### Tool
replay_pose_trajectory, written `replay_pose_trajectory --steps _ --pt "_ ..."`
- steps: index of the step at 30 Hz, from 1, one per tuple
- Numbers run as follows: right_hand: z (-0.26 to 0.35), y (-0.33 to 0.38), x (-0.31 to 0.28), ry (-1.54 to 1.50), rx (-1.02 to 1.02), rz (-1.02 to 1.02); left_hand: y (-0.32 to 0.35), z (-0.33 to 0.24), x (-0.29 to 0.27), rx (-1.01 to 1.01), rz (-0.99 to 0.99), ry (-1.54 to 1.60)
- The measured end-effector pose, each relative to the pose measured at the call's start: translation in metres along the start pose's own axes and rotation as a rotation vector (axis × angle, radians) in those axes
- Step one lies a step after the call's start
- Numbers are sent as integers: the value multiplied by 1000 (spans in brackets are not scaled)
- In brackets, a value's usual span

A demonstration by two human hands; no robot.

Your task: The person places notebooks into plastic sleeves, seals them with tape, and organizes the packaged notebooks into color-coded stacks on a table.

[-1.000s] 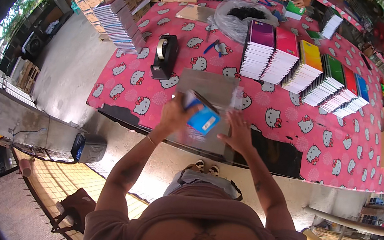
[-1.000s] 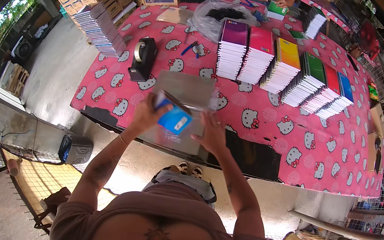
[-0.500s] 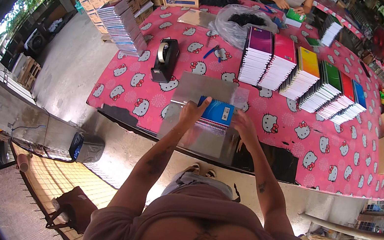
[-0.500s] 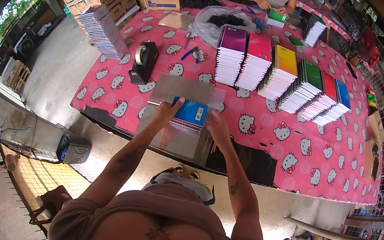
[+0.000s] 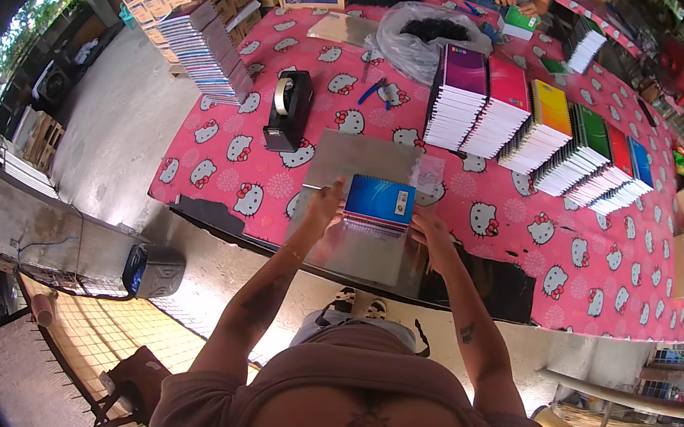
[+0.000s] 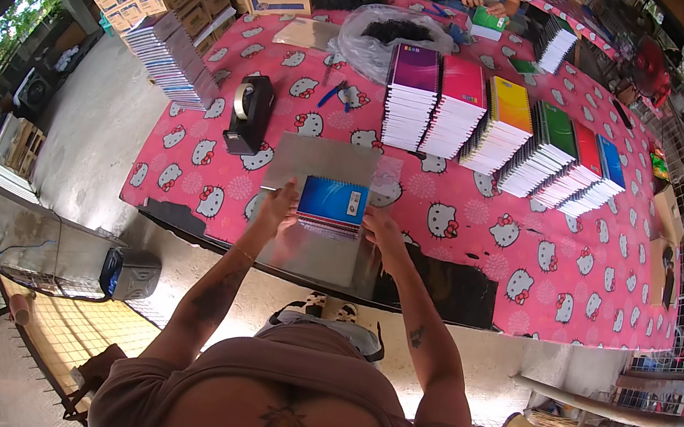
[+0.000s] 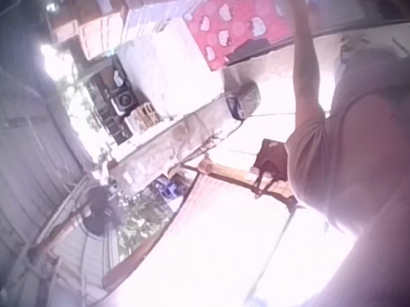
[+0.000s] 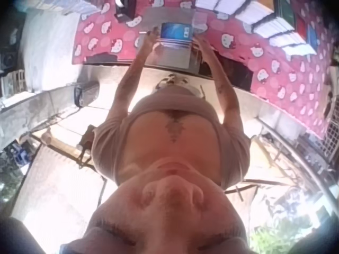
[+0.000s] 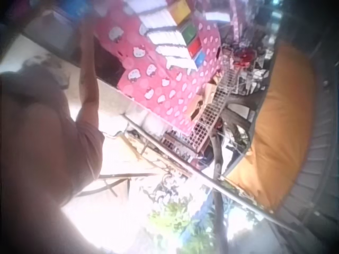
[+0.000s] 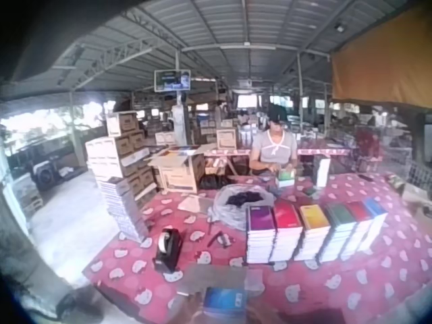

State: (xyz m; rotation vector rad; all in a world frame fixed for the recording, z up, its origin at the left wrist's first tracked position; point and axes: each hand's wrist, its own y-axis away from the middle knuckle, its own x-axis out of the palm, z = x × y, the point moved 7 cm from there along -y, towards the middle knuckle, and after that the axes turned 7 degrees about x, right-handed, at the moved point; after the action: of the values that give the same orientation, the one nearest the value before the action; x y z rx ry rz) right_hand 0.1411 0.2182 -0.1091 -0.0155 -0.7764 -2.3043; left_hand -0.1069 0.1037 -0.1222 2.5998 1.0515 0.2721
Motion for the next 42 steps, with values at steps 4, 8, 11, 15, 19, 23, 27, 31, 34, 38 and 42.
replay_pose_trajectory --steps 4,8,11,15,19,23,27,31,34,38,42 --pt "-4 25 -1 649 -344 -53 21 -2 -39 298 -15 -180" --pt "-22 70 31 1066 -549 222 94 -20 -22 848 703 -817" --pt "-23 63 29 983 -497 136 94 -8 -27 756 745 -760" --pt "-4 66 39 1003 -305 27 110 -31 -18 806 831 -784" --pt "-3 70 34 982 -458 15 115 -51 -20 1011 761 -1003" --pt "26 70 34 927 -312 -100 102 -85 -26 1081 403 -817" --pt "88 84 37 1185 -666 -814 62 -122 0 1182 205 -776" --pt "53 77 123 1489 -833 -484 0 -100 1 939 330 -742" --pt "34 66 138 1412 -864 -480 -20 -88 4 728 398 -725" --pt "29 59 137 1388 -804 -517 -41 -120 48 1049 378 -763" --pt "34 57 145 1399 -750 -495 -82 -98 107 1064 587 -1044"
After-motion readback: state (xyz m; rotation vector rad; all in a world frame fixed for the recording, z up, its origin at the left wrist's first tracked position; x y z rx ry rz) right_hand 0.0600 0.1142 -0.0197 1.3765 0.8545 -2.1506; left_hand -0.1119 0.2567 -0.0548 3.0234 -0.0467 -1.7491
